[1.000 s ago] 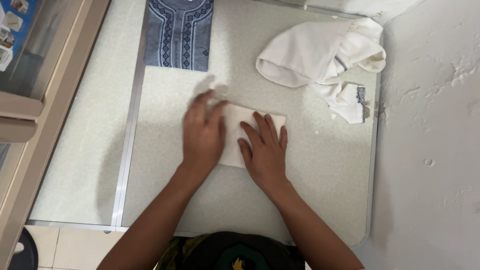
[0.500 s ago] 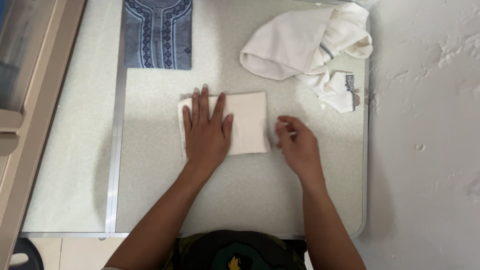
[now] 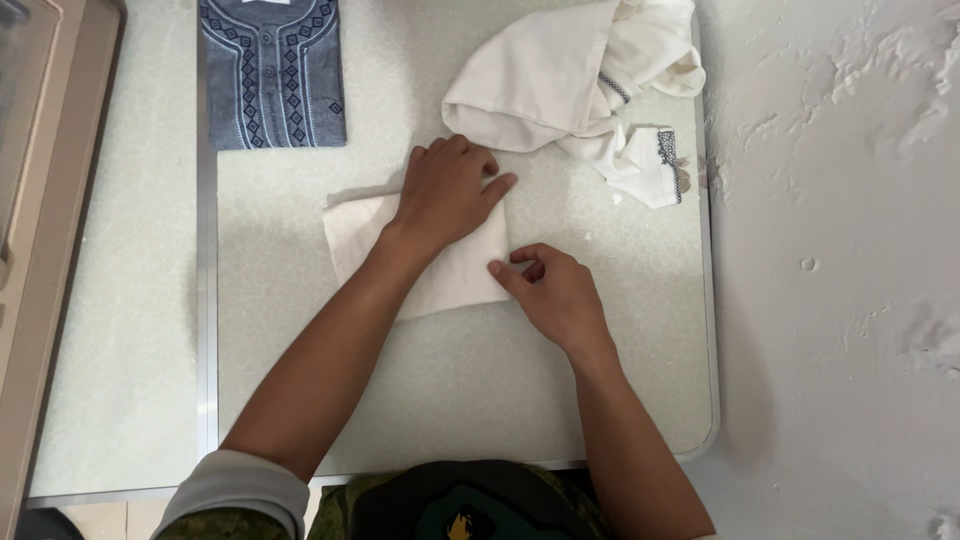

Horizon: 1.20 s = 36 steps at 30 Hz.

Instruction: The person folds two shirts on a table by laying them flat, folding the sleeves inward, and then folding the bodies into rectangular shapes.

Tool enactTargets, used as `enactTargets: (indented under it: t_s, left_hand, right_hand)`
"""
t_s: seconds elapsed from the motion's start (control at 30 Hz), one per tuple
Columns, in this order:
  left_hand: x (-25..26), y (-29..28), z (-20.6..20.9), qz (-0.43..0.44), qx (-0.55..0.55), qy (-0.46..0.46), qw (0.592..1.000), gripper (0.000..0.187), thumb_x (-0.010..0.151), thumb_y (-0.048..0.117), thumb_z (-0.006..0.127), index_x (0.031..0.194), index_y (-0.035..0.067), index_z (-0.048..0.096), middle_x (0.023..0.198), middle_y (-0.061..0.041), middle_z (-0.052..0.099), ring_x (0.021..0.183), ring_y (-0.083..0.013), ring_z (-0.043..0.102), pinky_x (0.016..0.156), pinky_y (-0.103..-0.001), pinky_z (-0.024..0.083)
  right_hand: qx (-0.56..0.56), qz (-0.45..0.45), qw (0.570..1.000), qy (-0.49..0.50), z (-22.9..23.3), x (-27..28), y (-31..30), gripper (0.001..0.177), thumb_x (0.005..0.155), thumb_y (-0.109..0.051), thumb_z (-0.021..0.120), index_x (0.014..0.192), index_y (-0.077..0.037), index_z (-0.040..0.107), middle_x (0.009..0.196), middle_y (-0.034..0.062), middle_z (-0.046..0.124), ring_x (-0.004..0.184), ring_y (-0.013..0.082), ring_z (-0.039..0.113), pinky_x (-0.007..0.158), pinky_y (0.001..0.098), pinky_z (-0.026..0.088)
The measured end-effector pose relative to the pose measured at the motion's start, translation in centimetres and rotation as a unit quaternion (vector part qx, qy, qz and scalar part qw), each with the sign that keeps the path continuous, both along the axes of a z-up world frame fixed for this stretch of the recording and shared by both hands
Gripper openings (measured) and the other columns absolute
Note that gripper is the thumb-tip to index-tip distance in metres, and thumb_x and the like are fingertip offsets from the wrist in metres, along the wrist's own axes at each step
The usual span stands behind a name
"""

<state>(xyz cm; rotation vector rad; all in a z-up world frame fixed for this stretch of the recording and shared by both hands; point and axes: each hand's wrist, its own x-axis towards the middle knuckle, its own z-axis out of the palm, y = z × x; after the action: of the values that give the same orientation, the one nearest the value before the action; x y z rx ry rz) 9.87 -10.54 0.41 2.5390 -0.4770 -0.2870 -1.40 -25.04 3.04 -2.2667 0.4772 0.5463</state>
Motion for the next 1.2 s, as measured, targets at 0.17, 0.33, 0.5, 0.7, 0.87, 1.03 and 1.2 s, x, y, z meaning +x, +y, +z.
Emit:
enactTargets:
  t_s: [0.17,0.33,0.5,0.7,0.87,1.03,1.2]
  left_hand:
    - [-0.2,-0.9,-1.0,0.012,-0.031,-0.017,0.999,0.027,0.093,0.033,0.071,0.093,0.006,0.072,0.097,-0.009,0.071,0.096,-0.0281,0.062,0.09,-0.046,0.044]
    - [-0.7,-0.9,-2.8,0.044,-0.088,-0.045,0.994,0.025,0.095,0.031,0.07,0.089,0.007,0.066,0.09,-0.008,0.068,0.089,-0.0278,0.059,0.085,-0.045,0.044]
    - [-1.2,-0.9,-4.1,0.065,-0.111,-0.1,0.987,0.025,0.095,0.031,0.071,0.09,0.007,0.064,0.091,-0.008,0.067,0.09,-0.0275,0.058,0.085,-0.044,0.043]
    - [-1.2,-1.0,-4.5,0.06,-0.108,-0.098,0.988,0.026,0.096,0.032,0.07,0.091,0.008,0.064,0.093,-0.007,0.066,0.09,-0.0262,0.057,0.086,-0.043,0.042]
    - [-1.2,-0.8,-3.8,0.054,-0.122,-0.084,0.988,0.025,0.098,0.032,0.069,0.094,0.007,0.064,0.094,-0.007,0.067,0.092,-0.0266,0.059,0.087,-0.043,0.043]
    - [-1.9,1.0,-1.6,0.011,-0.168,-0.113,0.979,0.022,0.099,0.022,0.063,0.114,0.006,0.067,0.117,-0.011,0.067,0.11,-0.0311,0.058,0.093,-0.047,0.041]
    - [-5.8,2.4,-0.9,0.02,-0.079,-0.181,0.98,0.045,0.095,0.001,0.053,0.138,0.008,0.062,0.149,-0.016,0.054,0.141,-0.0331,0.048,0.118,-0.052,0.033]
  right_hand:
    - [0.017,0.0,1.0,-0.02,-0.5,-0.4,-0.4,0.052,0.083,-0.047,0.076,0.108,-0.001,0.076,0.081,0.0109,0.077,0.071,0.0197,0.073,0.065,0.032,0.057]
    - [0.018,-0.01,1.0,0.002,-0.9,-0.3,-0.4,0.041,0.086,-0.04,0.076,0.104,-0.003,0.077,0.08,0.0094,0.078,0.069,0.0186,0.073,0.064,0.0315,0.057]
    - [0.009,-0.009,1.0,-0.003,-1.1,-0.4,-0.5,0.034,0.085,-0.033,0.078,0.102,-0.003,0.076,0.078,0.0094,0.077,0.066,0.0174,0.072,0.061,0.0302,0.056]
    - [0.005,-0.006,1.0,-0.002,-1.4,-0.5,-0.1,0.033,0.086,-0.031,0.077,0.104,-0.003,0.072,0.071,0.0081,0.073,0.059,0.0167,0.068,0.056,0.0317,0.053]
    - [0.002,-0.006,1.0,0.018,-0.3,-0.3,0.0,0.039,0.089,-0.032,0.075,0.115,-0.005,0.065,0.065,0.0103,0.069,0.054,0.0186,0.062,0.052,0.0346,0.047]
    - [-0.028,-0.024,0.999,-0.035,0.4,0.5,0.0,0.038,0.102,-0.038,0.064,0.12,-0.005,0.064,0.079,0.0156,0.072,0.069,0.025,0.069,0.065,0.038,0.052]
    - [-0.036,0.095,0.944,-0.313,-1.0,1.0,2.7,0.039,0.103,-0.017,0.053,0.138,-0.001,0.056,0.142,0.0241,0.054,0.13,0.0386,0.053,0.108,0.0476,0.043]
